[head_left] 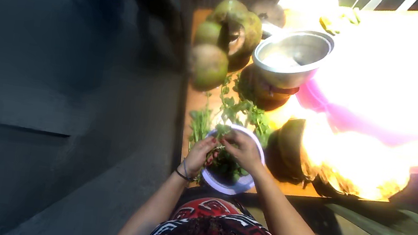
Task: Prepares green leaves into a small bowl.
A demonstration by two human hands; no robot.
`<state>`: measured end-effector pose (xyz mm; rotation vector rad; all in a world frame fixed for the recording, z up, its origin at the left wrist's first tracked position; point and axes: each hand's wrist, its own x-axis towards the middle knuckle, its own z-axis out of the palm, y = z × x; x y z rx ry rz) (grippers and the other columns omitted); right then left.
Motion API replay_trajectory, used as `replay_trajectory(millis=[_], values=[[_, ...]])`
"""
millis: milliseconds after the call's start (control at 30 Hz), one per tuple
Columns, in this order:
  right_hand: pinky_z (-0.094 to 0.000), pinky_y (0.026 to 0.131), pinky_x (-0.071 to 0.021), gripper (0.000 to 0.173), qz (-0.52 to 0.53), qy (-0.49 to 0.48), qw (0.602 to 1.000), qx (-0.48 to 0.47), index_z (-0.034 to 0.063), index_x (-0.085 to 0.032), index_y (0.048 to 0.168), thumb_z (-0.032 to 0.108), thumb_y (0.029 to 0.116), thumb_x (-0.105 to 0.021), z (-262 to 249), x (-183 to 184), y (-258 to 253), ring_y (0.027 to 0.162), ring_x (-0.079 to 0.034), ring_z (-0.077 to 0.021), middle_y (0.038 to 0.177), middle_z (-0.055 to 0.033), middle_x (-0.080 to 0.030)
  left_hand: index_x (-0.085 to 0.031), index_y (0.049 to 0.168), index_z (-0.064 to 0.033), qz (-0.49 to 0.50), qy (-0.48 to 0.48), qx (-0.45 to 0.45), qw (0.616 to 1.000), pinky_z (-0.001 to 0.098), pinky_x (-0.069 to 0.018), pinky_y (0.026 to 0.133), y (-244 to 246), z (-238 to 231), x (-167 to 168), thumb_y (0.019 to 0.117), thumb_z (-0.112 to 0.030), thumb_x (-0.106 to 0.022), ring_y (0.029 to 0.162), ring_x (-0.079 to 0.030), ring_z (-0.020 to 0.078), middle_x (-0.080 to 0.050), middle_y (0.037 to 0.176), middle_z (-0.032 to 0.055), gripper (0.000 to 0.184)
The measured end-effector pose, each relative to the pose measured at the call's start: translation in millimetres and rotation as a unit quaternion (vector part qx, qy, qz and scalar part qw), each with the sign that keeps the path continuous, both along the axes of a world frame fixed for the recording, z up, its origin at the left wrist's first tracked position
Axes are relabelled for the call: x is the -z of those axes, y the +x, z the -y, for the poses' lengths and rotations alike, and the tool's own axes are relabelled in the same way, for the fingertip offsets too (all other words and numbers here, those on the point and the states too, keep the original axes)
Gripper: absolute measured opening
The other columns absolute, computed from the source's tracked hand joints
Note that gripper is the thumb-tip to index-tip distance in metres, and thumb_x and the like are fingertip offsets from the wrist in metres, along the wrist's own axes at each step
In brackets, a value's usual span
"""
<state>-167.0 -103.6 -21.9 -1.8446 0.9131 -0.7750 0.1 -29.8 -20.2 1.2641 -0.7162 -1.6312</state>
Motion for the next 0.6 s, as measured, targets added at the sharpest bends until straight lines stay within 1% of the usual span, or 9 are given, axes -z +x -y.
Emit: replay_trajectory(millis=[67, 133, 200, 300, 367, 400, 467, 533, 600], values=[[-0.0294, 0.081, -0.0583, 0.011, -0.006, 0.082, 0.997, -0.001, -0.0042, -0.071, 0.1, 0.003, 0.0922, -0.069, -1, -8, 0, 0.083, -0.068, -0.0097, 0.093, -0.0091, -0.072, -0.063, 0.105, -0.0124, -0.013, -0.01, 0.012, 1.0, 0.0137, -0.0405, 0.048, 0, -2, -1, 0.1106, -0.027, -0.037, 0.052, -0.046, -0.0003, -0.058, 0.072, -0.0046, 0.03], [-0.0227, 0.074, -0.0569, 0.006, 0.04, 0.168, 0.985, 0.016, -0.0001, -0.071, 0.096, 0.001, 0.0916, -0.068, -3, -8, 1, 0.076, -0.065, -0.0021, 0.085, -0.0009, -0.07, -0.063, 0.101, -0.014, -0.022, -0.025, 0.025, 0.999, 0.0137, -0.042, 0.05, 0, -3, -2, 0.1092, -0.027, -0.039, 0.053, -0.048, -0.0006, -0.058, 0.072, -0.0053, 0.029], [-0.02, 0.069, -0.057, 0.015, 0.144, 0.268, 0.951, 0.052, 0.0074, -0.072, 0.088, -0.002, 0.0896, -0.061, -6, -2, 4, 0.07, -0.065, 0.0007, 0.078, 0.0055, -0.071, -0.062, 0.095, -0.016, -0.021, -0.049, 0.039, 0.998, 0.0133, -0.0414, 0.049, 1, -3, -1, 0.1077, -0.028, -0.041, 0.052, -0.048, -0.0013, -0.056, 0.069, -0.0066, 0.028], [-0.0217, 0.062, -0.0564, 0.025, 0.239, 0.38, 0.885, 0.123, 0.0115, -0.069, 0.082, -0.001, 0.092, -0.05, -7, 1, 7, 0.063, -0.064, -0.0029, 0.072, 0.0047, -0.07, -0.061, 0.094, -0.0155, 0.054, -0.077, 0.053, 0.994, 0.0137, -0.0397, 0.049, 4, -1, 1, 0.1081, -0.029, -0.042, 0.052, -0.045, -0.0012, -0.054, 0.068, -0.007, 0.028], [-0.0234, 0.066, -0.0578, 0.02, 0.226, 0.37, 0.89, 0.14, 0.0083, -0.068, 0.095, 0.0, 0.0957, -0.05, -3, 3, 2, 0.067, -0.065, -0.005, 0.077, 0.0042, -0.069, -0.063, 0.095, -0.0118, 0.174, -0.1, 0.054, 0.978, 0.0196, -0.0405, 0.053, 6, -1, 3, 0.1093, -0.029, -0.043, 0.056, -0.046, 0.0037, -0.054, 0.072, -0.0031, 0.031], [-0.0249, 0.068, -0.0579, 0.018, 0.214, 0.355, 0.898, 0.148, 0.0059, -0.068, 0.098, -0.001, 0.0976, -0.051, -2, 3, -1, 0.07, -0.065, -0.0066, 0.08, 0.0027, -0.069, -0.066, 0.098, -0.01, 0.232, -0.108, 0.049, 0.966, 0.0244, -0.0444, 0.057, 7, -1, 4, 0.1093, -0.029, -0.044, 0.061, -0.051, 0.0072, -0.058, 0.076, -0.0004, 0.031], [-0.0265, 0.073, -0.0597, 0.024, 0.222, 0.333, 0.906, 0.138, 0.0062, -0.07, 0.104, 0.006, 0.0993, -0.046, 1, 7, -8, 0.078, -0.069, -0.0084, 0.089, 0.0013, -0.073, -0.071, 0.104, -0.0077, 0.319, -0.111, 0.038, 0.94, 0.0367, -0.0531, 0.07, 5, 0, 4, 0.1089, -0.026, -0.049, 0.076, -0.062, 0.0141, -0.068, 0.09, 0.0046, 0.03], [-0.0297, 0.079, -0.0602, 0.032, 0.238, 0.325, 0.909, 0.107, 0.0047, -0.069, 0.112, 0.015, 0.1016, -0.04, 5, 12, -14, 0.085, -0.071, -0.0116, 0.095, -0.002, -0.074, -0.073, 0.106, -0.0072, 0.369, -0.123, 0.027, 0.921, 0.0433, -0.0558, 0.081, 2, 1, 7, 0.1075, -0.024, -0.053, 0.088, -0.067, 0.0176, -0.071, 0.099, 0.0068, 0.027], [-0.0278, 0.08, -0.0596, 0.027, 0.227, 0.329, 0.909, 0.121, 0.005, -0.07, 0.11, 0.016, 0.1037, -0.045, 6, 8, -12, 0.085, -0.07, -0.0097, 0.094, -0.001, -0.073, -0.075, 0.107, -0.0071, 0.411, -0.141, 0.019, 0.901, 0.0463, -0.0558, 0.082, -1, 2, 8, 0.1059, -0.023, -0.055, 0.091, -0.068, 0.02, -0.071, 0.1, 0.0078, 0.026]])
